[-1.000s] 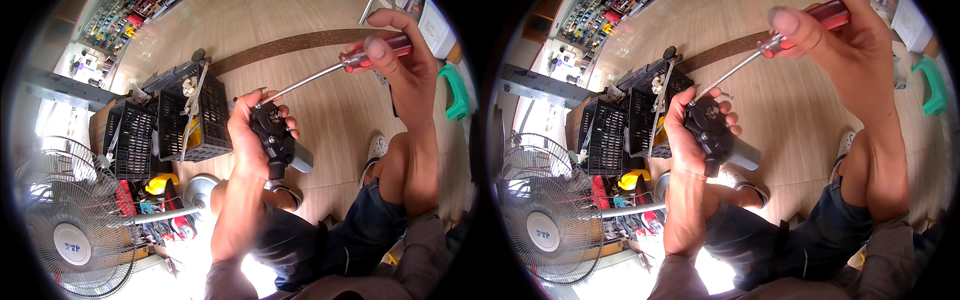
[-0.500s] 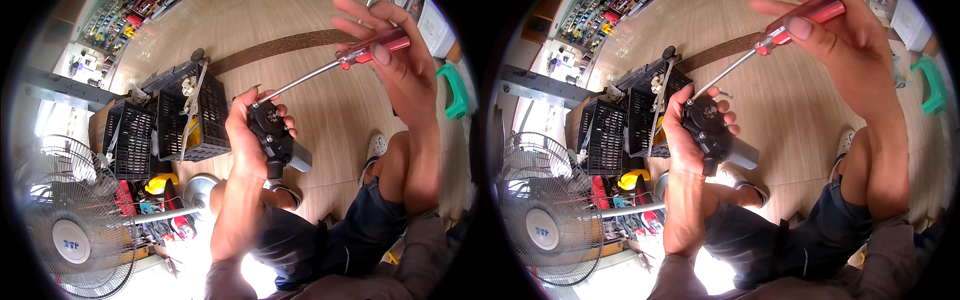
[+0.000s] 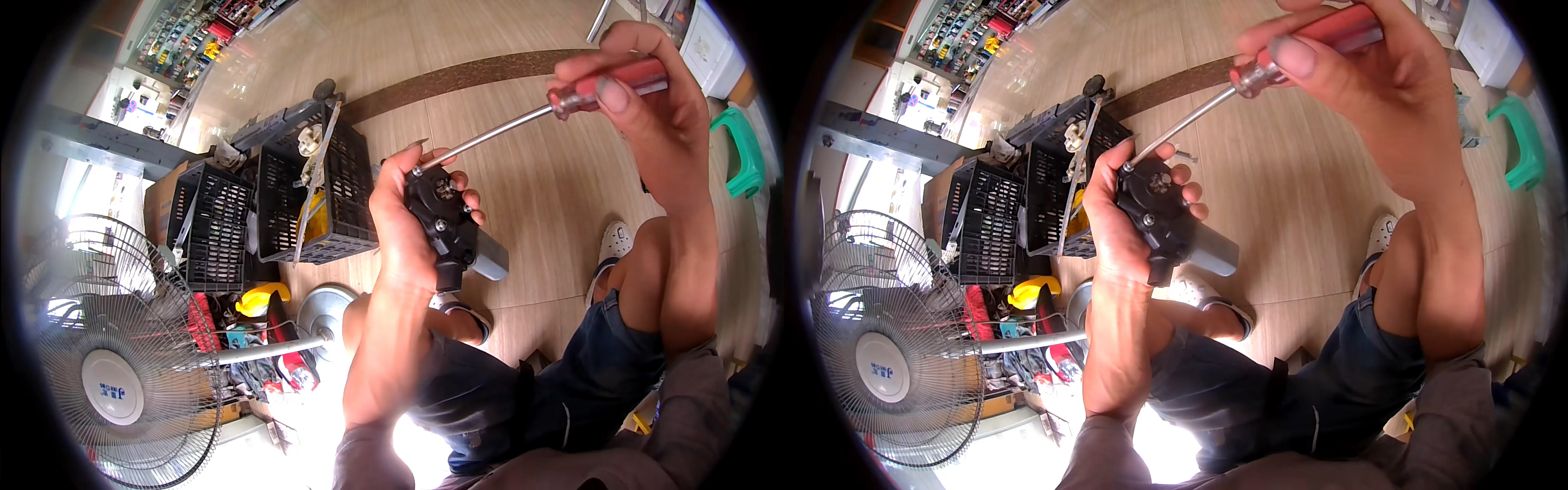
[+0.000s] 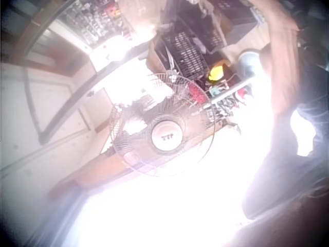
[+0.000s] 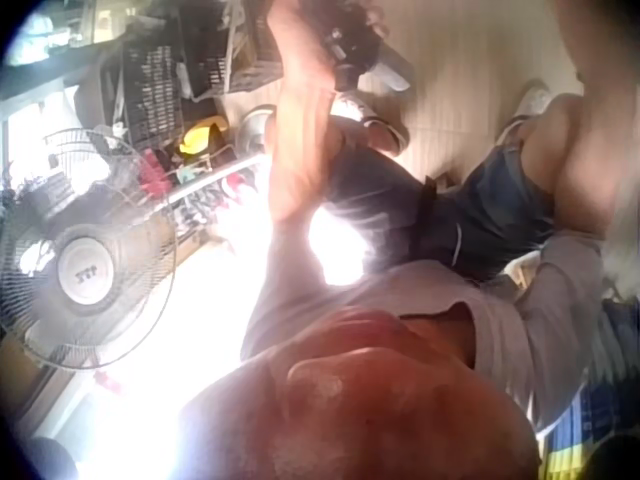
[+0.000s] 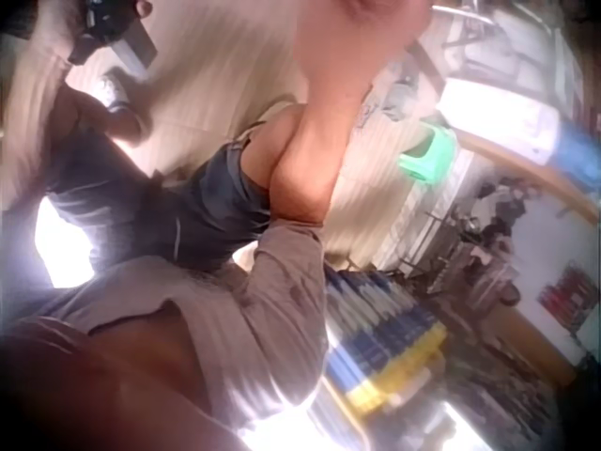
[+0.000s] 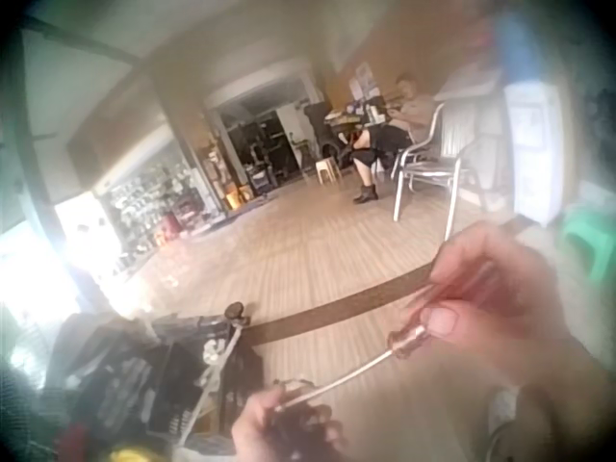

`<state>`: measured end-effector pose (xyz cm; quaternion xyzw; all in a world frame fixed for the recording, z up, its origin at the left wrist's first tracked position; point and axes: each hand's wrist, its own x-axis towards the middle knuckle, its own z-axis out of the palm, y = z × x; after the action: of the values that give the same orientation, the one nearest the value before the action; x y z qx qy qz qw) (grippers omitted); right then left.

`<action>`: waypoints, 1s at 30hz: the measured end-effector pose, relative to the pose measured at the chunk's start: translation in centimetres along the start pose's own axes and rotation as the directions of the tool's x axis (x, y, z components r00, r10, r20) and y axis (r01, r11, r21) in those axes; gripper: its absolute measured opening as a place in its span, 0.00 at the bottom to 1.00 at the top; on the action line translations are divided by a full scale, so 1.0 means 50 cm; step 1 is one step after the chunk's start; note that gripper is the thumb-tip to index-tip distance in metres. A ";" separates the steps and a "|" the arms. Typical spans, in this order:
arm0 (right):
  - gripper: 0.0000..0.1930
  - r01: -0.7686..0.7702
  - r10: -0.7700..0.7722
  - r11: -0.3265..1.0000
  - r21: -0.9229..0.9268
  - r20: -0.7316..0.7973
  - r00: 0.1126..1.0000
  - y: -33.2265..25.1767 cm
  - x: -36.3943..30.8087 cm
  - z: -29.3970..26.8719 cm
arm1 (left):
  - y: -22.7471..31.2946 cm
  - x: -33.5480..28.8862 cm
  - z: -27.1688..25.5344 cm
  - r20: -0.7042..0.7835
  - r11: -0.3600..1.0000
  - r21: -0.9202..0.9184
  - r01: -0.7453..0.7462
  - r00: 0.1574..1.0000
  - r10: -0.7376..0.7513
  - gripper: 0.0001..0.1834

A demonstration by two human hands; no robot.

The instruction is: The person unscrews and removes fasteners from a small black motor housing using a screwdriver by hand, then handles small metal components from the motor.

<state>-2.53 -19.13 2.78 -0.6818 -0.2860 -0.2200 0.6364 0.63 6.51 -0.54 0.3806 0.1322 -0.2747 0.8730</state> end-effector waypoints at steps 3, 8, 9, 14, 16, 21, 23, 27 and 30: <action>0.19 -0.220 0.169 0.929 -0.299 -0.186 0.968 -0.005 -0.005 0.006 | 0.000 0.001 -0.004 -0.003 1.000 0.004 -0.004 1.000 0.004 0.22; 0.23 -0.070 0.075 0.996 0.058 -0.074 0.994 -0.026 0.003 0.029 | 0.001 -0.001 -0.003 0.015 1.000 -0.004 -0.011 1.000 0.011 0.22; 0.26 -0.064 0.070 0.992 0.108 -0.047 0.996 -0.029 0.003 0.031 | 0.000 -0.002 0.000 0.006 1.000 0.005 -0.015 1.000 0.015 0.22; 0.14 -0.130 0.072 0.945 -0.301 -0.196 0.978 -0.016 0.000 0.022 | -0.001 0.001 -0.004 0.000 1.000 0.001 -0.003 1.000 0.003 0.22; 0.15 -0.165 0.106 0.943 -0.289 -0.209 0.972 -0.016 0.003 0.014 | -0.005 0.004 0.000 -0.005 1.000 0.026 -0.017 1.000 0.017 0.22; 0.18 -0.195 0.152 0.965 -0.174 -0.233 0.960 -0.019 0.002 0.021 | -0.003 0.002 0.000 0.013 1.000 0.006 -0.008 1.000 0.008 0.22; 0.21 -0.082 0.064 0.992 -0.093 -0.190 0.980 -0.026 0.011 0.041 | -0.003 0.004 -0.001 0.016 1.000 0.002 -0.006 1.000 0.006 0.22; 0.20 -0.056 0.055 0.998 -0.017 -0.054 0.997 -0.020 0.006 0.019 | 0.000 0.001 -0.005 0.012 1.000 -0.001 -0.010 1.000 0.010 0.22; 0.16 -0.072 0.071 0.997 -0.025 -0.015 0.997 -0.014 0.001 0.008 | -0.003 0.003 -0.005 0.017 1.000 0.002 -0.009 1.000 0.009 0.22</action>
<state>-2.99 -18.72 3.30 -0.6982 -0.2539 -0.2057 0.6370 0.69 6.55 -0.84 0.3798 0.1228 -0.2743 0.8749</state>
